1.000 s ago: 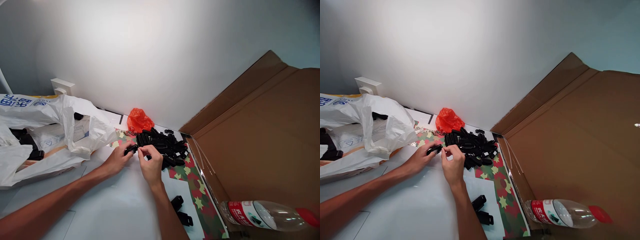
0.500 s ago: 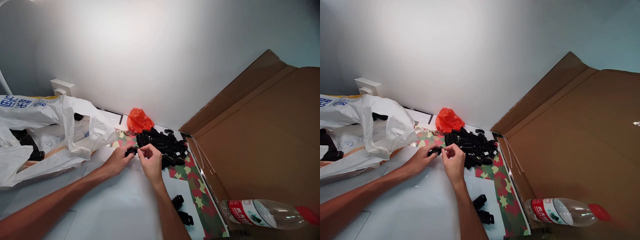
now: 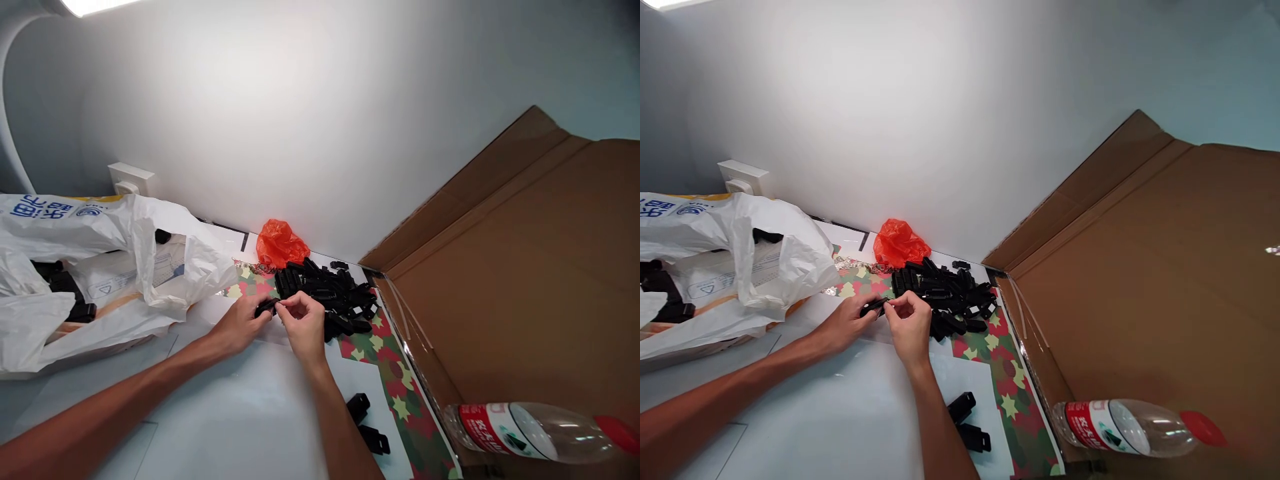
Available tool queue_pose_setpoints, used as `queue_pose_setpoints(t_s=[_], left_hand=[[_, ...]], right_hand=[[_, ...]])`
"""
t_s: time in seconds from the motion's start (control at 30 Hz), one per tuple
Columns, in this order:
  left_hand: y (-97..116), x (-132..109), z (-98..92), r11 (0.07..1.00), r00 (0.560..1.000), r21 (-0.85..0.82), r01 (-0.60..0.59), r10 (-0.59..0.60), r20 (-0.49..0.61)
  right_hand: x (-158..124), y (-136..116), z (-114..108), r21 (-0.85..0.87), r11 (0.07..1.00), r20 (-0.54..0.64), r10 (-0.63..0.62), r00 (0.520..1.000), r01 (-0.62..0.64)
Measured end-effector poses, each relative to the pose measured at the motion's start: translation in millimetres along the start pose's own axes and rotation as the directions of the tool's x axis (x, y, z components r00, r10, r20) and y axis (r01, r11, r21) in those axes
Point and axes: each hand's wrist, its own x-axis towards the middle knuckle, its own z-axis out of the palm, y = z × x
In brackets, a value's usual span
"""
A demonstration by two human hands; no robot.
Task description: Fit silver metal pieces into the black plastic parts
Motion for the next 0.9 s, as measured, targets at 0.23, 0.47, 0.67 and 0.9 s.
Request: queue_pose_setpoints(t_s=[0.23, 0.47, 0.67, 0.9], left_hand=[[-5.9, 0.1, 1.6, 1.0, 1.0, -0.006, -0.023, 0.023, -0.002], [-4.8, -0.1, 1.3, 0.999, 1.0, -0.029, -0.023, 0.023, 0.004], [-1.5, 0.1, 1.1, 1.0, 1.0, -0.017, -0.024, 0.023, -0.016], [0.8, -1.4, -0.6, 0.999, 1.0, 0.036, 0.005, -0.006, 0.015]], right_hand=[[-2.6, -2.6, 1.7, -0.069, 0.997, -0.028, -0.039, 0.999, 0.037], [-3.7, 0.7, 2.7, -0.076, 0.996, -0.021, -0.055, 0.998, 0.053], [-5.2, 1.5, 3.3, -0.1, 0.988, 0.0, -0.116, 0.993, 0.116], [-7.0, 1.1, 1.9, -0.094, 0.988, 0.013, -0.123, 0.992, 0.124]])
